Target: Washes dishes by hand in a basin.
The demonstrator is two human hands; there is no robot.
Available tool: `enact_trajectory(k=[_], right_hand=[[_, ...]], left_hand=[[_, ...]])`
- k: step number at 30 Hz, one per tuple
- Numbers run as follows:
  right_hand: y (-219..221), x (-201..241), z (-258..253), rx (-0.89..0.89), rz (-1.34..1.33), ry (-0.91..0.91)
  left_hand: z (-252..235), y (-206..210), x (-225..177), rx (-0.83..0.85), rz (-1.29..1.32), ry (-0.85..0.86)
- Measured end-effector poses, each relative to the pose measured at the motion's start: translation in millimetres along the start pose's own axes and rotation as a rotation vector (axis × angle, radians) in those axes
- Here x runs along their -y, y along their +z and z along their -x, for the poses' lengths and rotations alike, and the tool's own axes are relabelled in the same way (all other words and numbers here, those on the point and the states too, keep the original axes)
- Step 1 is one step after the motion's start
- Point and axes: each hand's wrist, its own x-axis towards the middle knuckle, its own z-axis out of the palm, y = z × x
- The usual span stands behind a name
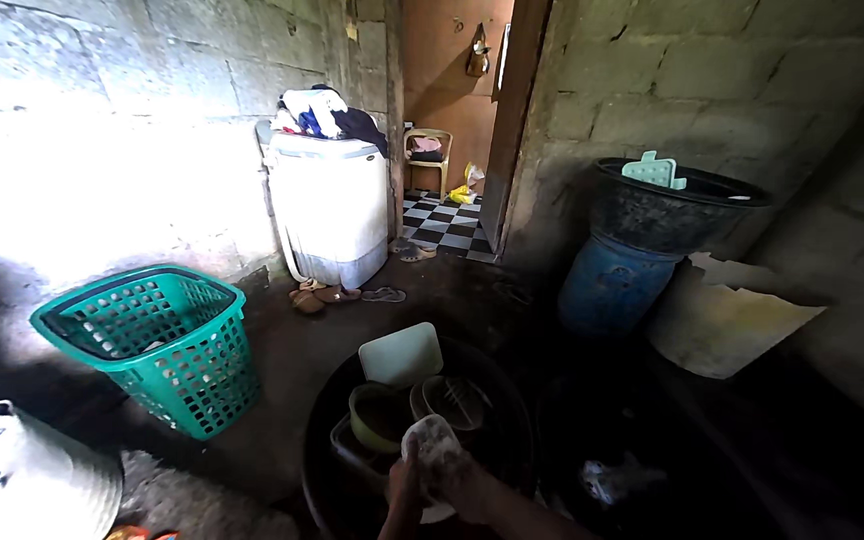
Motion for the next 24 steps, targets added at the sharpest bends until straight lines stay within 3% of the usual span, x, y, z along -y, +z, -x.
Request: enact_trajectory(k=[3, 6, 8, 10, 13, 15, 17, 19, 22, 24], right_hand=[[4, -3, 0, -0.121, -0.01, 0.035], [-9, 18, -2, -0.09, -0.173, 0.154], [-5, 22, -8, -0.171, -0.314, 0.193], [5, 11, -8, -0.206, -0.332, 0.079], [18, -14, -11, -0.161, -0.109, -0.099], [9, -8, -9, -0.114, -0.056, -0.045], [-6, 10, -9, -0.071, -0.113, 0.079], [-6, 19, -17, -0.139, -0.203, 0.155], [0, 21, -20, -0.302, -0.427, 0.131], [-3, 20, -15, -0.215, -0.467, 0.103]], left_hand=[[3, 8, -1, 0.013, -0.032, 0.01], [7, 17, 5, 0.03, 0.051, 0.098], [6, 17, 6, 0.021, 0.068, 0.137], [2, 9, 2, 0.001, -0.022, 0.138], [2, 1, -4, -0.014, -0.094, 0.102], [1, 1, -6, -0.008, -0.094, 0.092], [2, 4, -7, -0.011, -0.06, 0.107], [3, 9, -4, -0.016, 0.035, 0.144], [3, 9, 0, 0.026, 0.188, 0.165], [2, 5, 1, 0.032, 0.204, 0.161]])
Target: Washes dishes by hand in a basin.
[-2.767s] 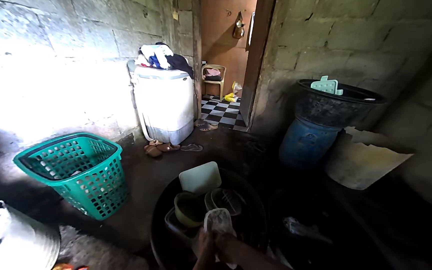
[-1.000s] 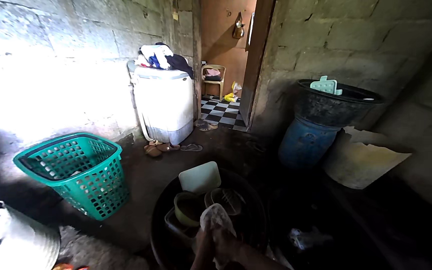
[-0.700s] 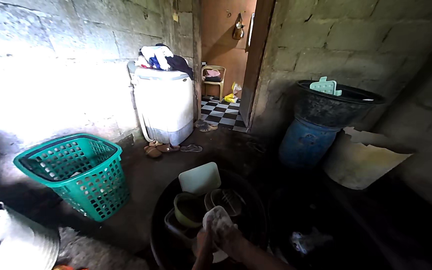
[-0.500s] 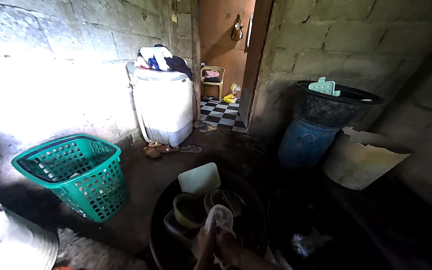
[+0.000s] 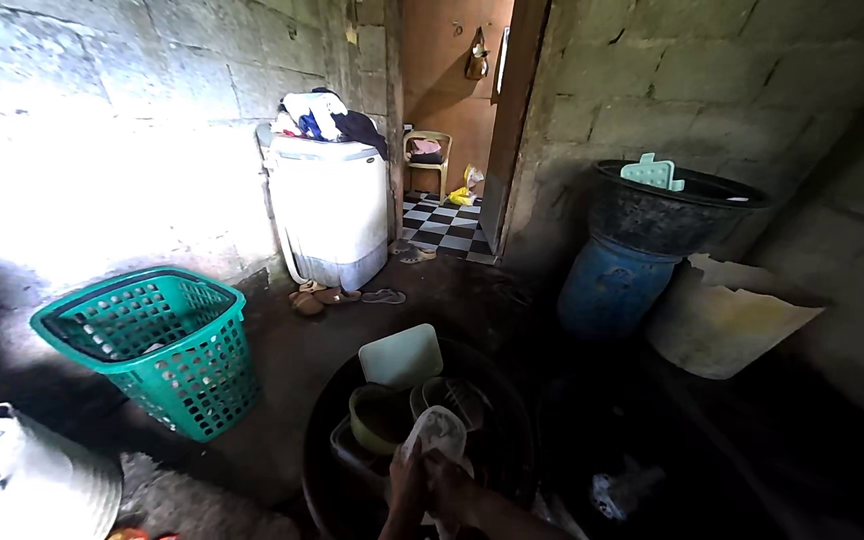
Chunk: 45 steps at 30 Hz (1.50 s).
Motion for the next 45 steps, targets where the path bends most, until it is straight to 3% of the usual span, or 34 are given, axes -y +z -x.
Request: enact_trajectory(k=[3, 8, 11, 15, 17, 20, 22, 24, 29, 32, 35, 38, 41, 45], right_hand=[[-9, 2, 2, 0.142, 0.135, 0.035], [-27, -8, 4, 0.032, -0.104, -0.023], [-41, -10, 10, -0.092, -0.377, 0.076], [-48, -22, 2, -0.394, -0.684, 0.159], [-47, -20, 3, -0.274, -0.54, 0.085], [-31, -7, 6, 0.019, -0.069, 0.077], [-18, -10, 6, 0.046, 0.117, 0.093], [-14, -20, 4, -0.035, 0.187, 0.128], [-20, -19, -10, -0.213, -0.078, 0.288], [-21, -19, -5, -0.077, -0.137, 0.169], [-31, -24, -4, 0.057, 0.091, 0.094], [-40, -22, -8, -0.069, 0.245, 0.118], [-35, -15, -13, -0.209, 0.05, 0.012], [-37, -17, -12, -0.044, -0.059, -0.142]], left_hand=[[3, 0, 2, 0.021, 0.009, -0.04], [3, 2, -2, 0.058, 0.018, -0.135], [1, 1, -6, 0.075, -0.051, -0.132], [4, -3, -12, 0.138, -0.102, -0.09], [7, 0, -11, 0.173, -0.066, -0.037], [2, -1, -2, 0.195, -0.107, 0.099], [3, -4, 1, 0.214, -0.208, 0.142], [9, 0, 2, 0.243, -0.259, 0.159], [10, 5, 7, 0.262, -0.233, 0.22], [4, -1, 7, 0.233, -0.19, 0.196], [9, 2, 7, 0.195, -0.188, 0.155], [12, 7, 7, 0.222, -0.122, 0.245], [9, 9, 3, 0.208, -0.014, 0.227], [4, -1, 4, 0.217, -0.002, 0.195]])
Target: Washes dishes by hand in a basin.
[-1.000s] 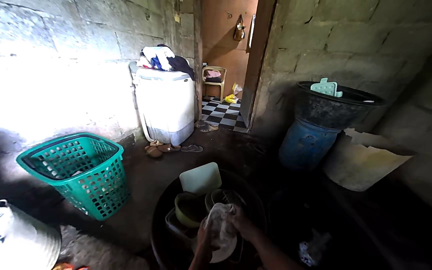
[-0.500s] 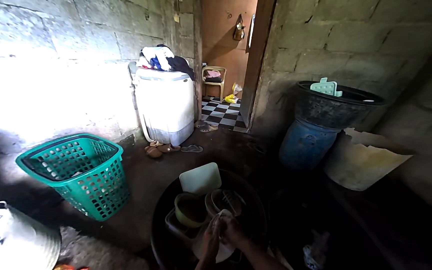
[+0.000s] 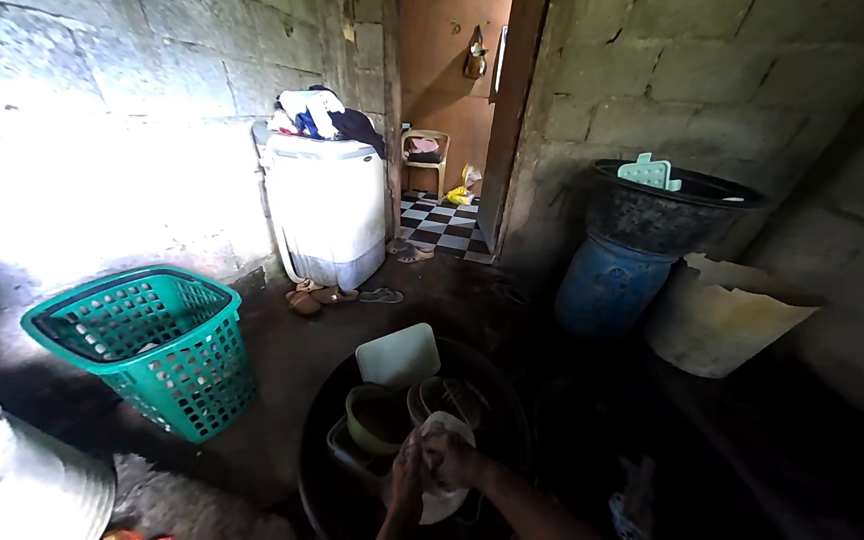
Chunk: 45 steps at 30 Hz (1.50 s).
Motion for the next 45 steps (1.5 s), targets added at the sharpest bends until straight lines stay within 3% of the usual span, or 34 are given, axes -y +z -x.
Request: enact_trajectory(k=[4, 8, 10, 13, 17, 20, 22, 24, 28, 31, 34, 37, 39, 42, 45], right_hand=[[-18, 5, 0, 0.136, 0.216, 0.193], [-6, 7, -8, -0.15, 0.2, 0.281], [4, 11, -8, -0.184, 0.082, 0.269], [5, 10, -2, -0.031, 0.02, 0.176], [-12, 5, -7, 0.231, 0.272, 0.166], [-9, 4, -11, 0.043, 0.329, 0.237], [-3, 11, -12, -0.098, 0.258, 0.264], [5, 14, -7, -0.128, 0.133, 0.243], [5, 0, -2, 0.081, 0.037, 0.074], [-10, 2, -5, 0.188, 0.234, 0.183], [-10, 11, -7, -0.019, 0.275, 0.365], [5, 13, -9, -0.24, 0.109, 0.367], [10, 12, -5, -0.179, 0.0, 0.283], [9, -1, -4, 0.063, 0.053, 0.117], [-4, -5, -8, 0.203, 0.237, 0.171]], left_hand=[[6, 7, 0, 0.002, -0.028, 0.007], [6, 13, -9, 0.003, -0.037, 0.026], [2, 9, -8, -0.024, -0.041, 0.021], [-2, 0, 0, -0.034, -0.046, 0.008], [2, 2, 3, -0.015, -0.035, -0.051], [5, 8, -3, 0.011, -0.013, -0.027], [5, 10, -6, -0.002, -0.011, -0.022], [2, 6, -3, -0.017, -0.027, -0.013], [0, -1, 3, -0.035, -0.001, -0.025], [3, 4, 2, -0.036, -0.029, -0.028], [7, 13, -3, -0.023, -0.04, 0.018], [5, 13, -6, -0.026, -0.029, 0.03], [3, 7, -5, -0.032, -0.048, 0.026], [1, 1, 5, -0.071, -0.038, -0.005], [4, 5, 8, -0.065, -0.059, -0.036]])
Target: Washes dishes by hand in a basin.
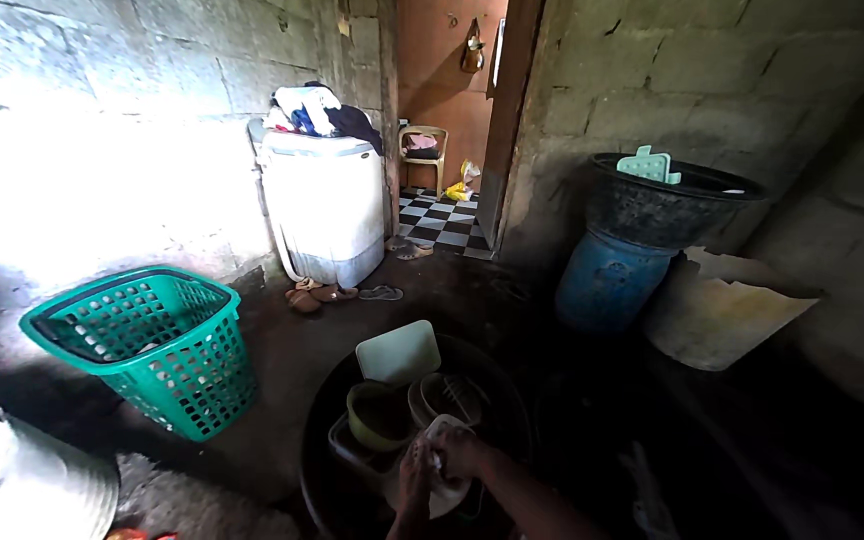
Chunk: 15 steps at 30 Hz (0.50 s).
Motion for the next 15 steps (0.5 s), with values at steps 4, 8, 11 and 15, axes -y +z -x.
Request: enact_trajectory(k=[4, 8, 11, 15], right_hand=[[-2, 6, 1, -0.25, -0.01, 0.129], [16, 16, 4, -0.33, -0.253, 0.035], [19, 6, 5, -0.183, -0.281, -0.118], [0, 3, 6, -0.047, -0.08, 0.05]], left_hand=[[5, 8, -7, 0.032, -0.022, 0.014], [-3, 3, -3, 0.012, -0.007, 0.038], [-4, -3, -1, -0.027, 0.005, 0.031], [3, 3, -3, -0.022, -0.016, 0.029]])
